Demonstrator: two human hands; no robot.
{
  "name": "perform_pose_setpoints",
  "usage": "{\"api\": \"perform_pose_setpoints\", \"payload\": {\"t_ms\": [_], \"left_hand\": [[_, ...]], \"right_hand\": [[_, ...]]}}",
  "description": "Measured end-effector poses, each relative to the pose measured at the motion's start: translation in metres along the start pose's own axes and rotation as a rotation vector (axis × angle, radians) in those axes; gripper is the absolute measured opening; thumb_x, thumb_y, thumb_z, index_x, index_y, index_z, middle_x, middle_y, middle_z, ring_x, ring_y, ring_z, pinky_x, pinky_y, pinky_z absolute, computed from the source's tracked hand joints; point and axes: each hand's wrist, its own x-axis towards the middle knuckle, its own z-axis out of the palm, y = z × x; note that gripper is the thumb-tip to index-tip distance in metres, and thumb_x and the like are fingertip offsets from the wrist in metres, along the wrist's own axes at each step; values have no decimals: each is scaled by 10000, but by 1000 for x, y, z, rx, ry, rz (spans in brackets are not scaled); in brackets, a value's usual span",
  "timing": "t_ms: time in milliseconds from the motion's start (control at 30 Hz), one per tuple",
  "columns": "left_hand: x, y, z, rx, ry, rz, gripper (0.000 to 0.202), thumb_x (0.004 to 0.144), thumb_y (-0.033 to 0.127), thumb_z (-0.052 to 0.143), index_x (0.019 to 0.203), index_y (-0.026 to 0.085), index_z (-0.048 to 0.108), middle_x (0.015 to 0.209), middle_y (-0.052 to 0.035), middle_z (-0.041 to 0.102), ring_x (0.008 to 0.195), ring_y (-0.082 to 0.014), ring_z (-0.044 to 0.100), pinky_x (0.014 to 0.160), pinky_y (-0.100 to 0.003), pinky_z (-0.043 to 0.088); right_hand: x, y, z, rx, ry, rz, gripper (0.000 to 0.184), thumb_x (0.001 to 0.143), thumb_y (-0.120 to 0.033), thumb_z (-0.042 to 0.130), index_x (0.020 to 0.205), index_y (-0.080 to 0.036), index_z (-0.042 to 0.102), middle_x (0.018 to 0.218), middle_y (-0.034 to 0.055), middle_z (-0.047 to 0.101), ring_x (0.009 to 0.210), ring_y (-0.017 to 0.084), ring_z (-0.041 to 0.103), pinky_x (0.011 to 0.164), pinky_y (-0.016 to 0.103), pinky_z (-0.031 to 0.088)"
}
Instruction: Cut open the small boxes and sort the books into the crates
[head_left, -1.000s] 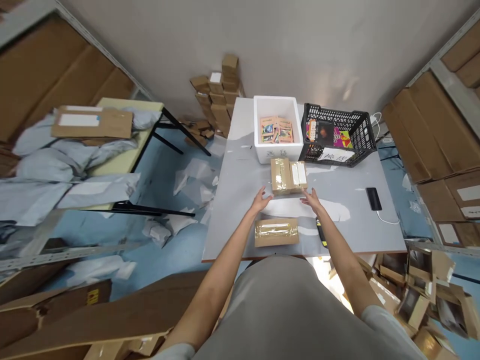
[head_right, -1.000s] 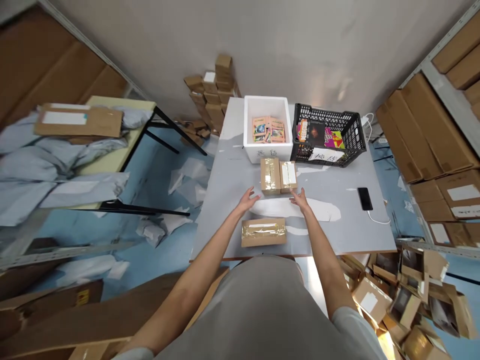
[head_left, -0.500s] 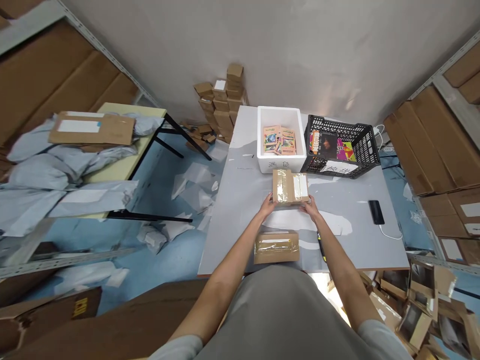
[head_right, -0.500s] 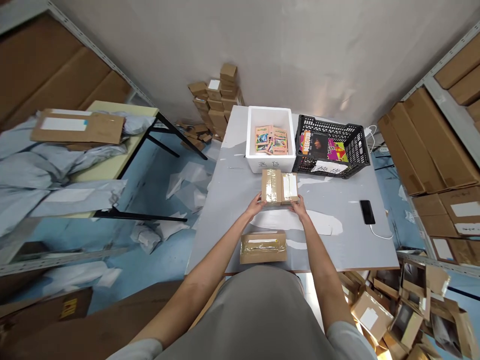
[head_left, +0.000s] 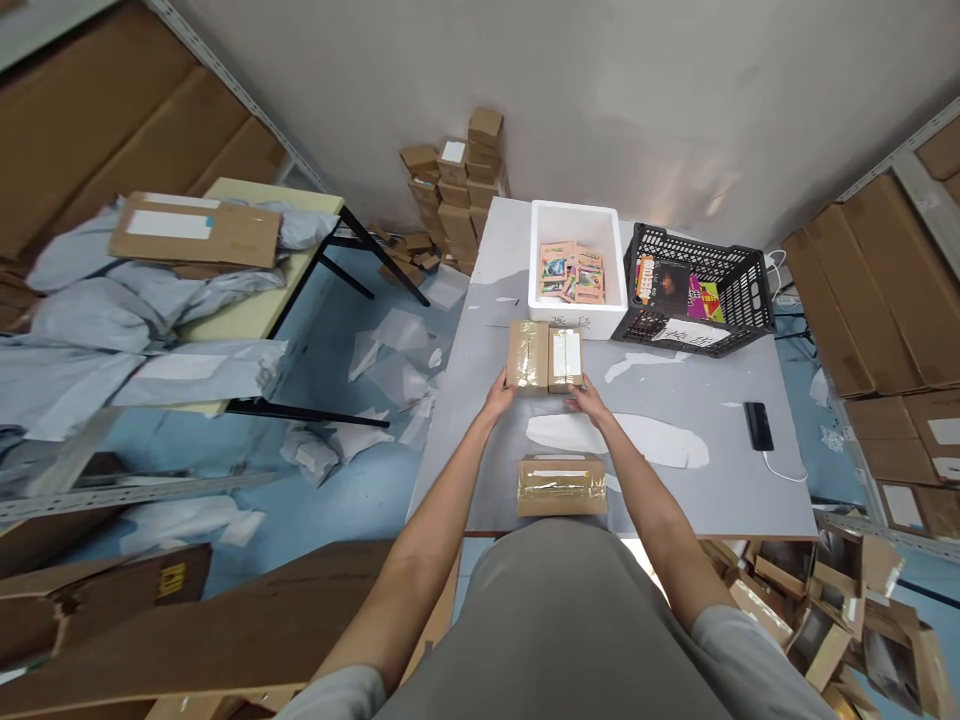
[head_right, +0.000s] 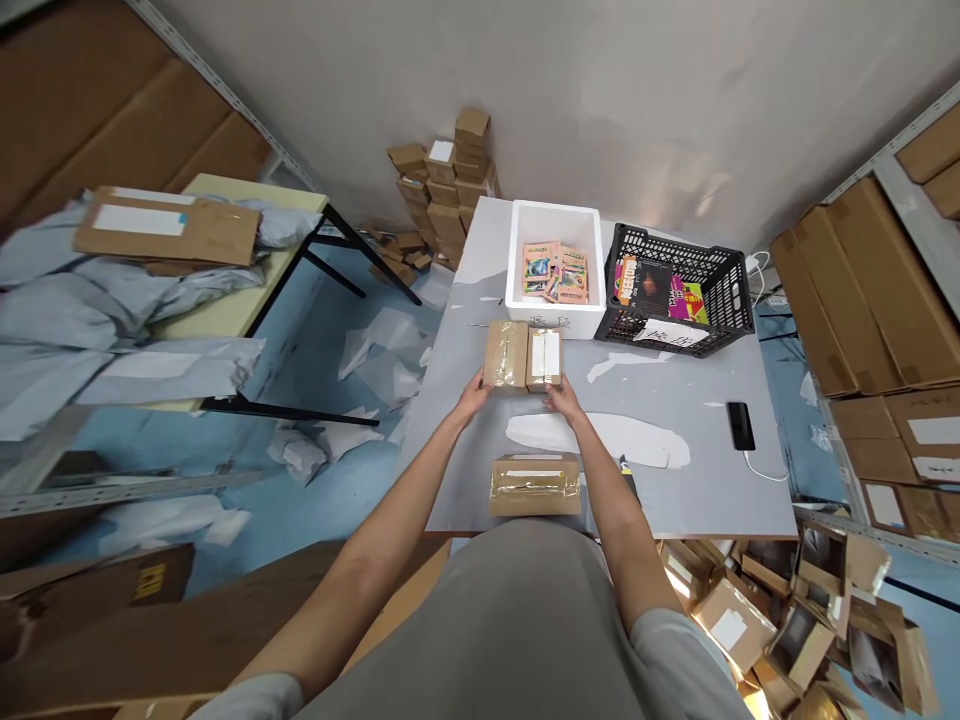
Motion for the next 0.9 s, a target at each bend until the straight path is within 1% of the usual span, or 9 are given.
{"api": "perform_pose_setpoints", "payload": {"t_ms": [67, 167, 300, 367, 433, 533, 667, 800, 900], "left_hand": [[-10, -6, -3, 3, 27, -39, 873, 925, 330, 813, 1733, 180, 520, 1695, -201, 632, 1579, -337, 608, 1336, -485, 459], [-42, -23, -10, 9, 45, -92, 937, 958, 388, 810, 1794, 197, 433, 1826, -201, 472, 1702, -351, 468, 1362, -465, 434], [-111, -64, -16, 19, 17, -87, 958, 998, 615, 780, 1802, 228, 434, 1866, -183, 409, 1737, -392, 402, 1387, -522, 419], [-148, -86, -16, 35, -10, -77, 974, 995, 725, 748, 1790, 241, 461, 1872, -169, 401, 1744, -401, 386, 1400, -535, 409], [-179, -105, -13, 60, -36, -70, 988, 993, 789, 712, 1790, 261, 463, 1875, -146, 401, 1742, -401, 391, 1408, -552, 403], [-210, -121, -2, 92, -54, -42, 1020, 988, 833, 690, 1804, 275, 438, 1875, -137, 399, 1726, -413, 420, 1397, -606, 416], [-227, -121, 11, 150, -91, 46, 1052, 981, 877, 664, 1807, 272, 425, 1862, -170, 417, 1736, -417, 398, 1382, -654, 412], [-229, -120, 9, 267, -144, 218, 963, 998, 893, 632, 1712, 248, 578, 1859, -202, 412, 1755, -403, 362, 1426, -636, 316], [-228, -122, 3, 296, -172, 244, 883, 1011, 893, 611, 1616, 253, 686, 1861, -210, 398, 1741, -422, 386, 1416, -647, 325]], "right_hand": [[-6, 5, -13, -76, 24, -25, 533, 1030, -495, 727, 1441, -156, 714, 1260, 136, 821, 956, 212, 807, 930, 356, 656], [-24, 29, -52, -200, 144, -14, 525, 977, -468, 766, 1397, -157, 726, 1343, 198, 798, 1111, 270, 786, 1012, 381, 627], [-66, 83, -120, -406, 357, 85, 634, 855, -395, 826, 1406, -116, 682, 1405, 241, 739, 1361, 366, 697, 1184, 468, 550], [-88, 110, -145, -495, 431, 149, 632, 785, -389, 877, 1325, -112, 702, 1369, 250, 727, 1380, 398, 679, 1164, 464, 551], [-107, 133, -159, -562, 475, 202, 583, 733, -368, 915, 1230, -131, 721, 1312, 240, 731, 1354, 413, 683, 1112, 452, 563], [-126, 154, -168, -627, 500, 233, 417, 764, -317, 885, 1127, -187, 726, 1262, 219, 746, 1296, 403, 696, 1043, 440, 564], [-135, 165, -170, -661, 473, 166, 195, 861, -317, 751, 1024, -224, 698, 1172, 175, 773, 1155, 333, 717, 974, 409, 558], [-133, 166, -159, -590, 386, 24, 231, 852, -390, 713, 1004, -223, 664, 903, 20, 711, 927, 233, 679, 923, 373, 585], [-135, 160, -146, -506, 313, -64, 268, 842, -393, 715, 1035, -215, 663, 857, -22, 663, 842, 190, 651, 904, 356, 608]]}}
